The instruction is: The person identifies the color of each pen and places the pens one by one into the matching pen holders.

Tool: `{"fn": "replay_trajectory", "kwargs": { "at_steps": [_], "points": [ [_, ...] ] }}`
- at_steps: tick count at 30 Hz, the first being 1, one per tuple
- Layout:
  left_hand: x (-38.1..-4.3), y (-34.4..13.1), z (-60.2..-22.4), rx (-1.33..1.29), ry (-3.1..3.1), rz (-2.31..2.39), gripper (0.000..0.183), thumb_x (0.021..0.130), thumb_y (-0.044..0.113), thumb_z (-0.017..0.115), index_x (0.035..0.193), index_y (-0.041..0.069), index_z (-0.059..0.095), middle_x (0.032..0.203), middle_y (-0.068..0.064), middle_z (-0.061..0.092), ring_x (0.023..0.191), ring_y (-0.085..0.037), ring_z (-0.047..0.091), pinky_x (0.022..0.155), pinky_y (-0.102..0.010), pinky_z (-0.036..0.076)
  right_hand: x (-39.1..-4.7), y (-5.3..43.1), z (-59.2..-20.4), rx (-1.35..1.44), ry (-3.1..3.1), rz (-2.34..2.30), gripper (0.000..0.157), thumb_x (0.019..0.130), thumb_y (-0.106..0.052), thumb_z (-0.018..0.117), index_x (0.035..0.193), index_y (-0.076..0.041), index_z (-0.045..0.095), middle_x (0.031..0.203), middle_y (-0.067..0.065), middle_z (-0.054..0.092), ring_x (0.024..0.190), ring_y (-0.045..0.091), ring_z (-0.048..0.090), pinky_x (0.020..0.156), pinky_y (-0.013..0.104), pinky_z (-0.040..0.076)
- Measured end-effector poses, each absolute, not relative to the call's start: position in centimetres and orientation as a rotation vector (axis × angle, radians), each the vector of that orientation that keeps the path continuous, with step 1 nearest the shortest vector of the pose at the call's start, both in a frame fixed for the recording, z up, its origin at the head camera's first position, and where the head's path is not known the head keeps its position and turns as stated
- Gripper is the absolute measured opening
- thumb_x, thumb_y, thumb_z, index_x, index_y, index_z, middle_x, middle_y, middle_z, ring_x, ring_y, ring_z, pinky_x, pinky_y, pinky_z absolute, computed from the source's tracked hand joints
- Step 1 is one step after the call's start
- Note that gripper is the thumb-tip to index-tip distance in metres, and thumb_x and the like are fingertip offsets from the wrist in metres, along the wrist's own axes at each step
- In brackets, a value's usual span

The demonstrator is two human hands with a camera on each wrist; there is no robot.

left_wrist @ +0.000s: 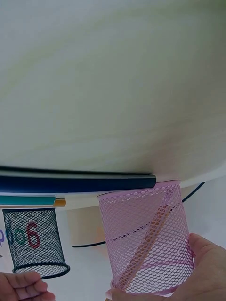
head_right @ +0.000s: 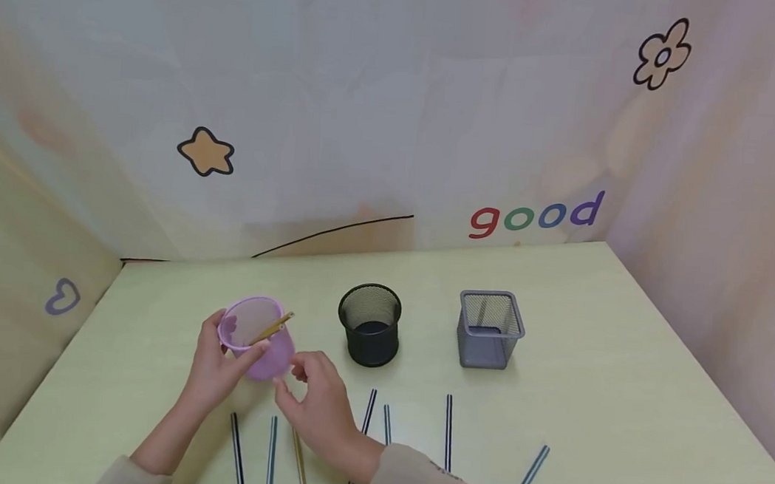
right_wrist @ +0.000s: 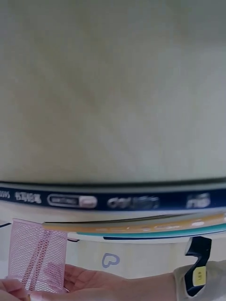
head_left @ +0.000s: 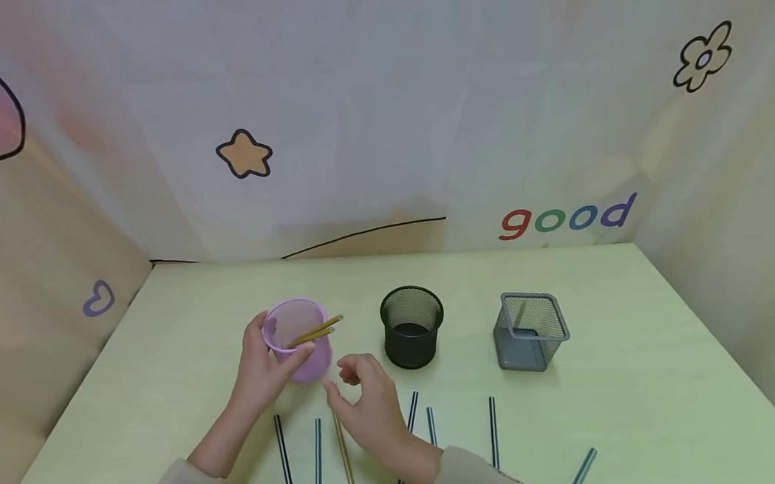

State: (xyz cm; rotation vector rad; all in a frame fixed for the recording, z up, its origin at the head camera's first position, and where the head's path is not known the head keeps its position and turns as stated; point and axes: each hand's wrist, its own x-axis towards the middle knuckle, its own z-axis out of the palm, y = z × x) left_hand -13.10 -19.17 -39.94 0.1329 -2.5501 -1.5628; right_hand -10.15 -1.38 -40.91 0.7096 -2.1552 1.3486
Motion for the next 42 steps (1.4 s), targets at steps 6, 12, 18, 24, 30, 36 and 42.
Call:
{"fn": "replay_trajectory", "kwargs": {
  "at_steps": [6,12,18,24,30,36,42],
  "points": [
    [-13.1,-19.3,-39.9,0.146,-2.556,-1.562,0.095,0.080,0.025,0.077,0.145,-0.006,0.014,0.140,-0.028,0.030,0.130,-0.043,0.036,0.106,-0.055,0.036,-8.8,-1.0,-40.5,0.618,-2.364,1.515,0.020,0.076,0.000,0.072,0.092,0.000,0.059,0.080,0.006,0.058,0.073,0.016,0.057,0.068,0.022,0.053],
    [-13.0,-19.3,-40.0,0.154,-2.548,-1.576,0.095,0.080,0.023,0.077,0.145,-0.007,0.014,0.140,-0.027,0.031,0.131,-0.043,0.036,0.107,-0.055,0.034,-7.8,-1.0,-40.6,0.546,-2.564,1.649,0.018,0.078,-0.003,0.071,0.092,0.001,0.059,0.078,0.002,0.055,0.071,0.006,0.051,0.065,0.017,0.049],
    [-13.0,-19.3,-40.0,0.160,-2.546,-1.578,0.094,0.080,0.022,0.077,0.144,-0.007,0.015,0.140,-0.028,0.031,0.131,-0.043,0.036,0.107,-0.055,0.035,-7.1,-1.0,-40.4,0.578,-2.696,1.610,0.020,0.076,-0.004,0.073,0.089,0.000,0.058,0.076,-0.001,0.052,0.069,0.003,0.047,0.062,0.016,0.045],
    [-13.0,-19.3,-40.0,0.142,-2.536,-1.570,0.094,0.080,0.022,0.077,0.144,-0.008,0.015,0.139,-0.029,0.031,0.130,-0.044,0.037,0.106,-0.056,0.037,-6.8,-0.8,-40.2,0.553,-2.812,1.643,0.020,0.076,-0.003,0.072,0.090,-0.001,0.058,0.075,-0.002,0.050,0.067,0.003,0.044,0.060,0.017,0.044],
    [-13.2,-19.3,-39.9,0.142,-2.545,-1.576,0.096,0.080,0.024,0.077,0.145,-0.007,0.013,0.140,-0.029,0.029,0.131,-0.044,0.036,0.106,-0.056,0.036,-6.7,-0.8,-40.4,0.513,-2.896,1.710,0.018,0.077,-0.002,0.071,0.088,-0.002,0.058,0.073,-0.002,0.050,0.065,0.005,0.043,0.058,0.018,0.041],
    [-13.2,-19.2,-39.8,0.135,-2.545,-1.597,0.097,0.080,0.026,0.077,0.146,-0.006,0.013,0.141,-0.028,0.029,0.132,-0.043,0.035,0.108,-0.055,0.034,-6.7,-0.9,-40.9,0.517,-2.927,1.695,0.019,0.075,0.001,0.071,0.085,-0.003,0.056,0.071,-0.002,0.049,0.064,0.005,0.042,0.057,0.019,0.039],
    [-13.2,-19.2,-39.7,0.138,-2.546,-1.602,0.096,0.080,0.025,0.077,0.146,-0.006,0.013,0.141,-0.027,0.029,0.132,-0.043,0.035,0.107,-0.055,0.035,-6.5,-0.9,-40.9,0.529,-2.994,1.603,0.020,0.074,0.002,0.070,0.083,-0.004,0.053,0.070,-0.002,0.046,0.064,0.005,0.039,0.057,0.019,0.037]
  ]
}}
